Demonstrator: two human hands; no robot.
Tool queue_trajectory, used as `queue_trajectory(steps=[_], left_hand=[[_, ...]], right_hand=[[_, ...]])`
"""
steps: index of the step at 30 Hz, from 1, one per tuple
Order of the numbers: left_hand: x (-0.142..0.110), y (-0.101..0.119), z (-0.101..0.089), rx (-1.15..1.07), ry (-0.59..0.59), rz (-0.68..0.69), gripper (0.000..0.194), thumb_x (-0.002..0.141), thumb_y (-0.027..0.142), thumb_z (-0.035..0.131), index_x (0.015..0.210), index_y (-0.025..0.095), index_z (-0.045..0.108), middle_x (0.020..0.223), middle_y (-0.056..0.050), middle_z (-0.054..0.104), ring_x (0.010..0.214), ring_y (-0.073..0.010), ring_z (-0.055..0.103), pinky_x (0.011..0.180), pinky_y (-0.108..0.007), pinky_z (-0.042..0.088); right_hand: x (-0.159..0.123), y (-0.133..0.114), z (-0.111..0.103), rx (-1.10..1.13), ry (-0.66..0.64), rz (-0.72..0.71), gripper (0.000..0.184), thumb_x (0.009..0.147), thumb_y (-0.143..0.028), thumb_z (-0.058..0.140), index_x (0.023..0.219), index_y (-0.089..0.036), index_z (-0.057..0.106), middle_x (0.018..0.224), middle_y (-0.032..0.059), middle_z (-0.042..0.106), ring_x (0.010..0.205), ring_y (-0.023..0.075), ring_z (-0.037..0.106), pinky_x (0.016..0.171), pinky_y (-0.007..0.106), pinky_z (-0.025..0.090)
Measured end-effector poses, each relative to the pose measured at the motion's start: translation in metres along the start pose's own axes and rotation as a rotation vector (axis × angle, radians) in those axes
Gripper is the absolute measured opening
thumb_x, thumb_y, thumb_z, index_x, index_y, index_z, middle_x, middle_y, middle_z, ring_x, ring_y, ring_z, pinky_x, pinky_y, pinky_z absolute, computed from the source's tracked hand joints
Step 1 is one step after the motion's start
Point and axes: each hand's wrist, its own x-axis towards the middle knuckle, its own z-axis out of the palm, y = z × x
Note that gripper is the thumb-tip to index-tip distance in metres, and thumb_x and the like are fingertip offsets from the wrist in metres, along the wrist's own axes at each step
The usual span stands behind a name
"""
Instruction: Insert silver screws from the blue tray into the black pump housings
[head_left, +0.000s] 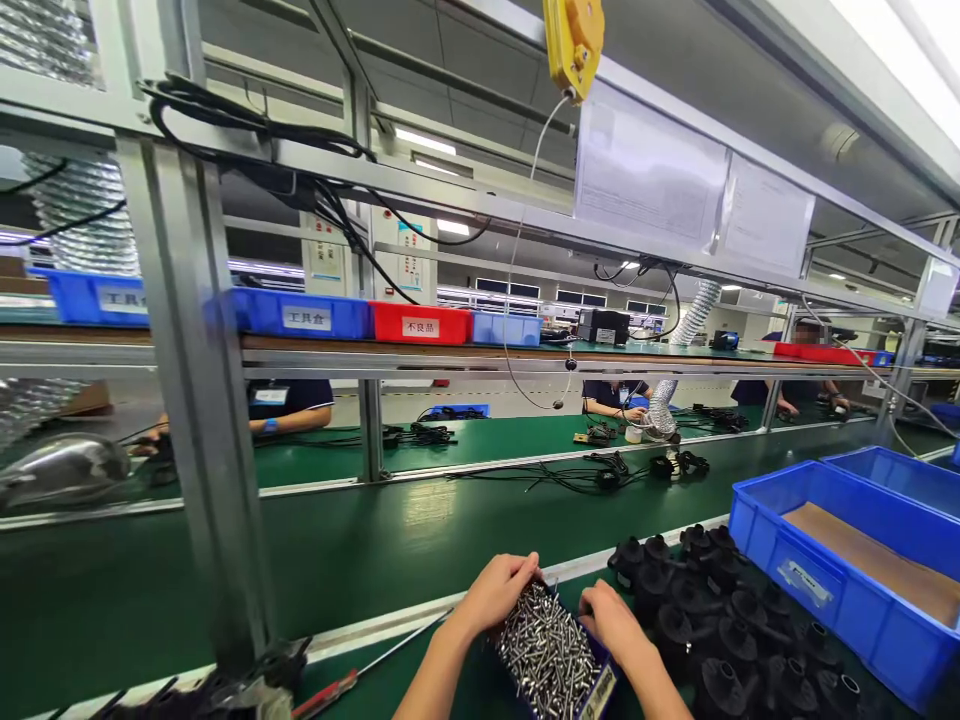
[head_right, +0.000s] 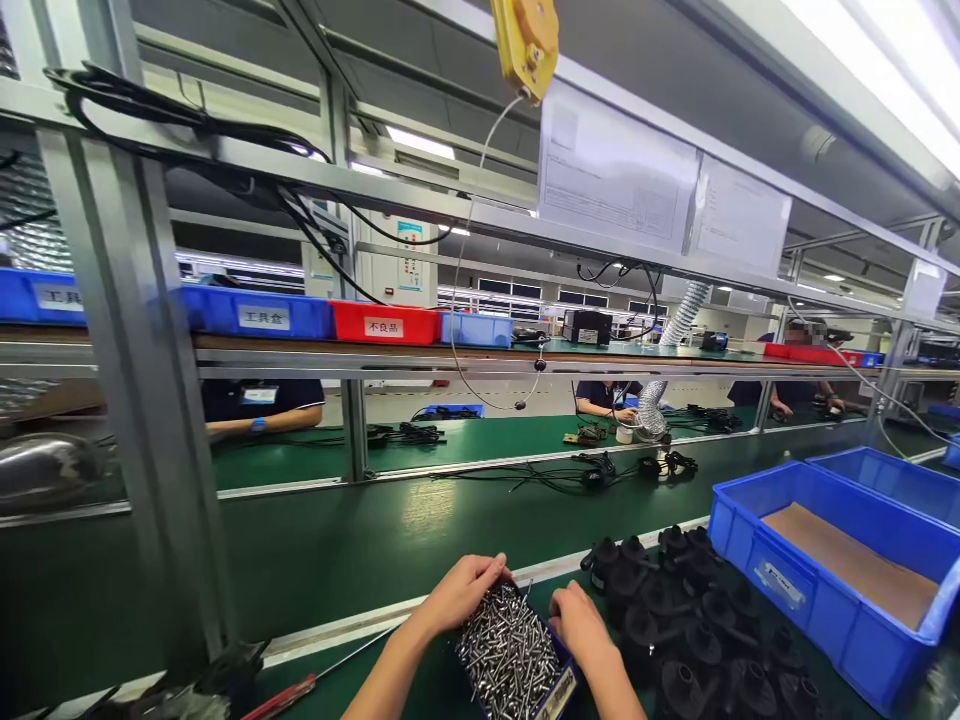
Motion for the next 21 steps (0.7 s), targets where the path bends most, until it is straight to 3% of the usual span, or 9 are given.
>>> queue_trajectory(steps=[4, 7, 9, 11, 14, 16, 18, 19, 21], left_hand=[[-0.001, 0.018, -0.020, -0.021, 0.094, 0.014, 0.069, 0.100, 0.068, 0.034, 0.090, 0.016, 0.079, 0.089, -0.007, 0.077, 0.088, -0.0276, 0.067, 0.084, -0.033, 0.050], [-0.015, 0.054, -0.028, -0.029, 0.208, 0.044, 0.055, 0.100, 0.061, 0.044, 0.095, 0.017, 0.077, 0.099, -0.008, 0.077, 0.097, -0.0268, 0.067, 0.090, -0.032, 0.049], [-0.038, 0.083, -0.021, -0.039, 0.303, 0.050, 0.046, 0.102, 0.054, 0.046, 0.097, 0.019, 0.076, 0.103, -0.007, 0.077, 0.100, -0.0244, 0.067, 0.091, -0.030, 0.049], [-0.068, 0.109, -0.004, -0.084, 0.375, 0.065, 0.040, 0.104, 0.044, 0.048, 0.087, 0.019, 0.074, 0.091, -0.006, 0.076, 0.089, -0.0209, 0.068, 0.082, -0.027, 0.050], [-0.119, 0.124, 0.021, 0.094, 0.215, 0.314, 0.016, 0.097, 0.035, 0.065, 0.094, 0.022, 0.075, 0.089, -0.002, 0.077, 0.084, -0.0174, 0.071, 0.080, -0.024, 0.052], [-0.160, 0.123, 0.022, 0.275, 0.154, 0.512, 0.013, 0.099, 0.035, 0.067, 0.098, 0.025, 0.075, 0.098, 0.000, 0.078, 0.092, -0.0163, 0.073, 0.087, -0.022, 0.055], [-0.211, 0.122, 0.006, 0.468, 0.331, 0.492, 0.010, 0.101, 0.033, 0.066, 0.102, 0.027, 0.074, 0.105, -0.001, 0.078, 0.102, -0.0175, 0.072, 0.100, -0.026, 0.055], [-0.239, 0.122, -0.005, 0.565, 0.437, 0.401, 0.012, 0.099, 0.033, 0.067, 0.107, 0.026, 0.073, 0.115, -0.005, 0.076, 0.112, -0.0209, 0.070, 0.105, -0.029, 0.055], [-0.294, 0.114, -0.030, 0.722, 0.809, 0.143, 0.025, 0.098, 0.027, 0.063, 0.122, 0.029, 0.070, 0.137, -0.008, 0.066, 0.123, -0.0251, 0.065, 0.110, -0.036, 0.054]], right_hand=[[-0.007, 0.010, -0.003, -0.023, -0.013, 0.030, 0.017, 0.083, -0.012, 0.067, 0.097, -0.020, 0.073, 0.100, 0.0073, 0.072, 0.103, 0.0245, 0.067, 0.087, 0.028, 0.045], [-0.013, 0.014, -0.008, -0.038, -0.016, 0.019, 0.015, 0.085, -0.014, 0.065, 0.098, -0.021, 0.071, 0.100, 0.0065, 0.073, 0.101, 0.0229, 0.067, 0.084, 0.027, 0.044], [-0.017, 0.015, -0.011, -0.046, -0.029, 0.007, 0.015, 0.084, -0.012, 0.064, 0.094, -0.020, 0.070, 0.101, 0.0067, 0.073, 0.098, 0.0216, 0.067, 0.081, 0.026, 0.043], [-0.019, 0.017, -0.012, -0.056, -0.058, 0.001, 0.012, 0.081, -0.009, 0.063, 0.086, -0.019, 0.068, 0.095, 0.0076, 0.074, 0.091, 0.0219, 0.067, 0.075, 0.027, 0.042], [-0.014, 0.023, -0.009, -0.073, -0.090, -0.021, 0.012, 0.084, -0.010, 0.059, 0.076, -0.019, 0.062, 0.084, 0.0099, 0.073, 0.082, 0.0242, 0.066, 0.070, 0.030, 0.039], [-0.007, 0.028, -0.006, -0.070, -0.102, -0.060, 0.014, 0.085, -0.012, 0.059, 0.074, -0.020, 0.060, 0.081, 0.0097, 0.072, 0.080, 0.0243, 0.065, 0.069, 0.030, 0.038], [-0.004, 0.031, -0.003, -0.057, -0.101, -0.090, 0.014, 0.084, -0.012, 0.060, 0.073, -0.021, 0.060, 0.080, 0.0084, 0.072, 0.079, 0.0239, 0.065, 0.069, 0.030, 0.038], [-0.004, 0.031, -0.003, -0.048, -0.095, -0.098, 0.013, 0.083, -0.012, 0.061, 0.073, -0.021, 0.060, 0.079, 0.0076, 0.071, 0.079, 0.0235, 0.065, 0.069, 0.030, 0.039], [-0.008, 0.028, -0.006, -0.023, -0.069, -0.096, 0.013, 0.082, -0.012, 0.061, 0.073, -0.021, 0.060, 0.079, 0.0067, 0.071, 0.078, 0.0229, 0.066, 0.070, 0.029, 0.040]])
